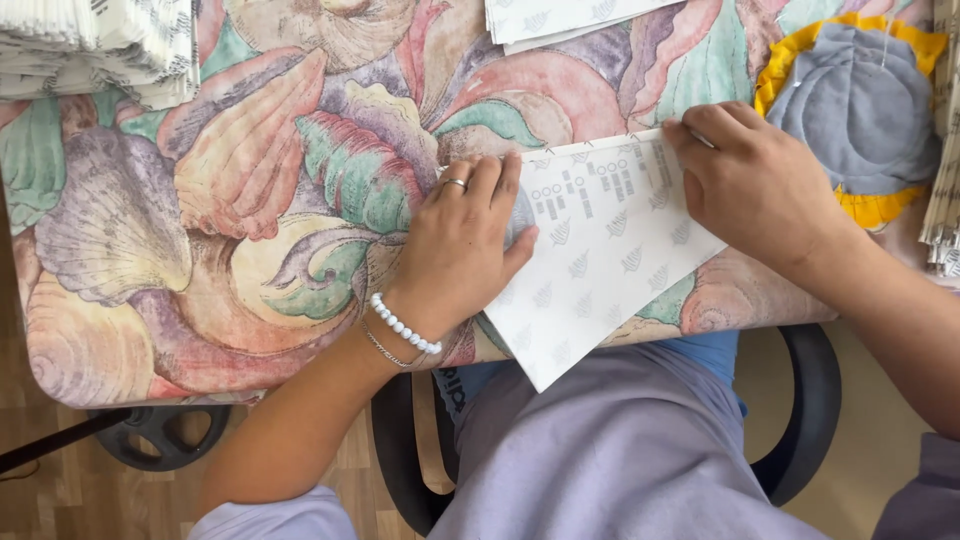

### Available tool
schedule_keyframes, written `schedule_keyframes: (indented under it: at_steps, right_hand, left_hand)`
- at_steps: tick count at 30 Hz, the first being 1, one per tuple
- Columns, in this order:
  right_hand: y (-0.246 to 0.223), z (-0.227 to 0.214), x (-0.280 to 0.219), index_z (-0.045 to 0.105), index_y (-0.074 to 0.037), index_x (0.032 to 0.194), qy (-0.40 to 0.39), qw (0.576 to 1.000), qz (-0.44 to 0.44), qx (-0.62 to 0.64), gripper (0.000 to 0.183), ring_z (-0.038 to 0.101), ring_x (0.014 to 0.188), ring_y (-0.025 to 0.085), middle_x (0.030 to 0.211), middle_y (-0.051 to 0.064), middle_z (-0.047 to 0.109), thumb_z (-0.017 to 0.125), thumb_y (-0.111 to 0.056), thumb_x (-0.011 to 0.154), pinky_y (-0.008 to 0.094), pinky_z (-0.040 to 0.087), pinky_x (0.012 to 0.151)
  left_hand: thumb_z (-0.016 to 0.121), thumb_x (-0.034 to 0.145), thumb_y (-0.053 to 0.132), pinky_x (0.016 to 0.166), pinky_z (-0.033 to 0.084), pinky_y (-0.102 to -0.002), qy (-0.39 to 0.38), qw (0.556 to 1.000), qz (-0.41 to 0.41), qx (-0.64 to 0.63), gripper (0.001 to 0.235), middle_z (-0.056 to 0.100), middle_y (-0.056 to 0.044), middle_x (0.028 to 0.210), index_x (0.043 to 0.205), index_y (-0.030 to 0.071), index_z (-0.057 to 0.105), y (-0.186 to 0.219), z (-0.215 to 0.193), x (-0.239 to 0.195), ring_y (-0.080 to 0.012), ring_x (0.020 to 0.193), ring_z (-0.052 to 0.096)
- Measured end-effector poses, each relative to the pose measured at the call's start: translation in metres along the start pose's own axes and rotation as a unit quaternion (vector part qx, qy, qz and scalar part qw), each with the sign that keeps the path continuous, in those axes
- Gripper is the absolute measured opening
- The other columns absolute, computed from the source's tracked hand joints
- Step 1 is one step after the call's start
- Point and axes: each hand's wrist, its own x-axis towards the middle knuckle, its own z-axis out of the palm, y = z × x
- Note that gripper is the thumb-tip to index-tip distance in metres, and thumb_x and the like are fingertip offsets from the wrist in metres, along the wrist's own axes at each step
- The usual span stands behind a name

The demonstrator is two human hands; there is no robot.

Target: Folding printed paper liners into triangular shapes on a table

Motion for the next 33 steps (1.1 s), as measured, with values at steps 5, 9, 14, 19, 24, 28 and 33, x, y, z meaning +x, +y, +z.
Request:
schedule_keyframes:
  at_steps: [5, 9, 14, 19, 24, 28, 33]
  right_hand:
    - [-0.035, -0.01, 0.04, 0.071, 0.004, 0.126, -0.027, 0.998, -0.042, 0.043, 0.036, 0.069, 0.101, 0.026, 0.114, 0.011, 0.069, 0.054, 0.003, 0.094, 0.033, 0.067, 0.069]
    - [-0.06, -0.001, 0.065, 0.075, 0.001, 0.123, 0.021, 0.995, -0.088, 0.038, 0.028, 0.063, 0.09, 0.021, 0.103, 0.006, 0.069, 0.062, -0.005, 0.098, 0.029, 0.062, 0.071]
    - [-0.042, -0.008, 0.054, 0.074, 0.006, 0.111, -0.022, 0.986, -0.054, 0.155, 0.015, 0.07, 0.09, 0.025, 0.096, 0.01, 0.071, 0.061, 0.0, 0.108, 0.033, 0.071, 0.067]
    - [0.007, 0.0, 0.007, 0.078, -0.006, 0.12, -0.029, 0.999, -0.024, 0.02, 0.032, 0.074, 0.103, 0.02, 0.112, 0.003, 0.075, 0.06, 0.003, 0.096, 0.032, 0.07, 0.067]
    - [0.025, 0.017, -0.023, 0.083, -0.017, 0.123, 0.024, 0.998, 0.007, -0.063, 0.031, 0.066, 0.091, 0.015, 0.111, -0.006, 0.069, 0.065, -0.002, 0.102, 0.026, 0.057, 0.062]
    - [-0.008, 0.03, 0.005, 0.075, -0.013, 0.108, 0.021, 0.999, 0.01, -0.047, 0.024, 0.07, 0.098, 0.017, 0.106, -0.002, 0.07, 0.058, -0.008, 0.092, 0.029, 0.064, 0.066]
    - [-0.051, 0.045, 0.046, 0.07, -0.01, 0.094, 0.151, 0.98, -0.113, 0.065, 0.016, 0.064, 0.1, 0.024, 0.102, 0.002, 0.055, 0.055, -0.013, 0.089, 0.028, 0.056, 0.072]
  left_hand:
    - [0.061, 0.09, 0.038, 0.095, 0.053, -0.042, 0.01, 1.0, 0.013, -0.012, 0.062, 0.058, -0.012, 0.12, 0.139, 0.001, 0.057, 0.006, -0.006, 0.007, -0.0305, 0.11, 0.055]
    - [0.065, 0.086, 0.048, 0.097, 0.05, -0.045, -0.002, 1.0, -0.002, 0.014, 0.07, 0.053, -0.011, 0.12, 0.142, 0.007, 0.055, 0.01, -0.001, 0.009, -0.0322, 0.109, 0.053]
    - [0.061, 0.085, 0.036, 0.098, 0.048, -0.042, 0.036, 0.999, 0.006, 0.006, 0.063, 0.055, -0.011, 0.112, 0.139, 0.004, 0.058, 0.011, -0.003, 0.006, -0.0305, 0.105, 0.052]
    - [0.057, 0.087, 0.041, 0.103, 0.046, -0.041, 0.027, 0.998, 0.005, 0.049, 0.068, 0.058, -0.013, 0.116, 0.141, 0.0, 0.054, 0.013, -0.001, 0.004, -0.0305, 0.108, 0.053]
    - [0.049, 0.093, 0.045, 0.111, 0.042, -0.043, 0.017, 0.994, 0.007, 0.112, 0.073, 0.058, -0.018, 0.124, 0.145, -0.007, 0.049, 0.014, 0.006, 0.001, -0.0317, 0.113, 0.053]
    - [0.053, 0.089, 0.041, 0.11, 0.042, -0.047, 0.043, 0.996, 0.014, 0.071, 0.071, 0.056, -0.019, 0.12, 0.142, -0.006, 0.051, 0.012, 0.016, -0.002, -0.035, 0.115, 0.053]
    - [0.056, 0.088, 0.034, 0.11, 0.042, -0.051, 0.077, 0.996, 0.041, 0.032, 0.066, 0.055, -0.021, 0.113, 0.139, -0.008, 0.055, 0.009, 0.016, 0.0, -0.0392, 0.114, 0.055]
